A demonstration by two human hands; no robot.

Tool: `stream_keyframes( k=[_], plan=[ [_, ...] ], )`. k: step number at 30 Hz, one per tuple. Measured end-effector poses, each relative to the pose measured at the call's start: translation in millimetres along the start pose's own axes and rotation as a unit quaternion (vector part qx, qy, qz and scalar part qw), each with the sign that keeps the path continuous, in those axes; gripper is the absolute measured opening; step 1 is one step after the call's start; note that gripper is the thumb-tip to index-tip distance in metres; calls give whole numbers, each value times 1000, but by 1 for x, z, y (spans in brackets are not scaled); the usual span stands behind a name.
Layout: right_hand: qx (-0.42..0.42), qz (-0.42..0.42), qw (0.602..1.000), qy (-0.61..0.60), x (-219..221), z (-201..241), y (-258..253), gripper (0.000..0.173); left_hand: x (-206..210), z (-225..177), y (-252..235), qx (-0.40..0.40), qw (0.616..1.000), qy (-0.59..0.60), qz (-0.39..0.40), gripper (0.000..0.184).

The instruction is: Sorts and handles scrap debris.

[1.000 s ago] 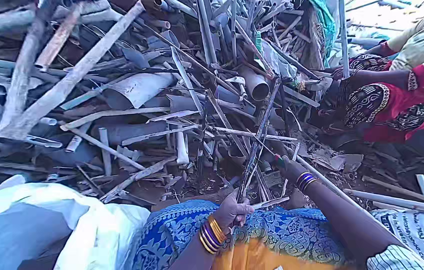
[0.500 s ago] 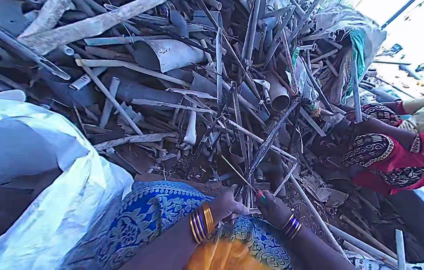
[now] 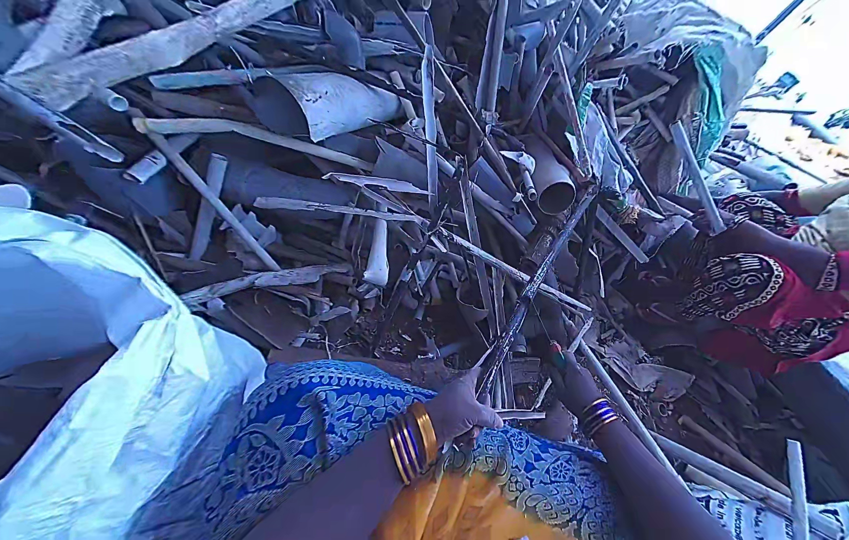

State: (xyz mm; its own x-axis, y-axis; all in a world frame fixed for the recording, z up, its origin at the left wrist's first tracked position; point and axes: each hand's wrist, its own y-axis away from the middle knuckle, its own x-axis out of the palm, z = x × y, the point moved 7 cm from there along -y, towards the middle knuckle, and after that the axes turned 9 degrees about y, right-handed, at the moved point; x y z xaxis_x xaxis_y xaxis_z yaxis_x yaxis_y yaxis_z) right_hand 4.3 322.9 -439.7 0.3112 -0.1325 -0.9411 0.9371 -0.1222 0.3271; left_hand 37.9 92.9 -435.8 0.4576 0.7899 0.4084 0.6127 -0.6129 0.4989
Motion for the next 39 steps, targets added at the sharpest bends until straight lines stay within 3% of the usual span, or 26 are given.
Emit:
stream_keyframes(
  k=[2,5,7,9,10,11,14,15,19,22,29,35,39],
  plan=[
    [-41,3,999,-18,-5,13,9,48,-1,-2,0,13,1000,8,0,71],
    [-117,41,991,52,4,44,32,50,-3,1,0,6,1000,19,-3,68],
    [-32,54,997,47,6,17,5,51,-2,4,0,3,1000,31,-4,64],
    [49,39,998,-6,-5,-21,-26,53,0,4,0,11,999,40,0,64],
    [48,18,998,-42,-15,-27,-34,52,-2,2,1,19,999,40,1,67],
    [27,-6,995,-94,-26,-27,-38,49,-4,-1,0,27,999,42,0,65],
    [-69,-44,968,-238,-39,-10,-37,46,1,-1,-3,31,998,56,4,35],
    [-90,-51,961,-255,-45,-2,-37,45,3,1,-6,30,998,61,10,34],
    [-99,-32,963,-250,-58,20,-56,40,5,-3,-8,39,993,111,20,39],
    [-56,-53,962,-262,-60,25,-77,53,3,-4,-9,24,991,130,13,29],
    [22,-107,991,-72,-79,34,-100,50,9,6,-16,18,976,215,42,29],
    [-21,-136,977,-162,-43,43,-59,49,7,6,-18,49,950,301,74,26],
    [-82,-144,977,-132,-30,44,-16,48,4,7,-20,38,953,292,66,26]
  ],
)
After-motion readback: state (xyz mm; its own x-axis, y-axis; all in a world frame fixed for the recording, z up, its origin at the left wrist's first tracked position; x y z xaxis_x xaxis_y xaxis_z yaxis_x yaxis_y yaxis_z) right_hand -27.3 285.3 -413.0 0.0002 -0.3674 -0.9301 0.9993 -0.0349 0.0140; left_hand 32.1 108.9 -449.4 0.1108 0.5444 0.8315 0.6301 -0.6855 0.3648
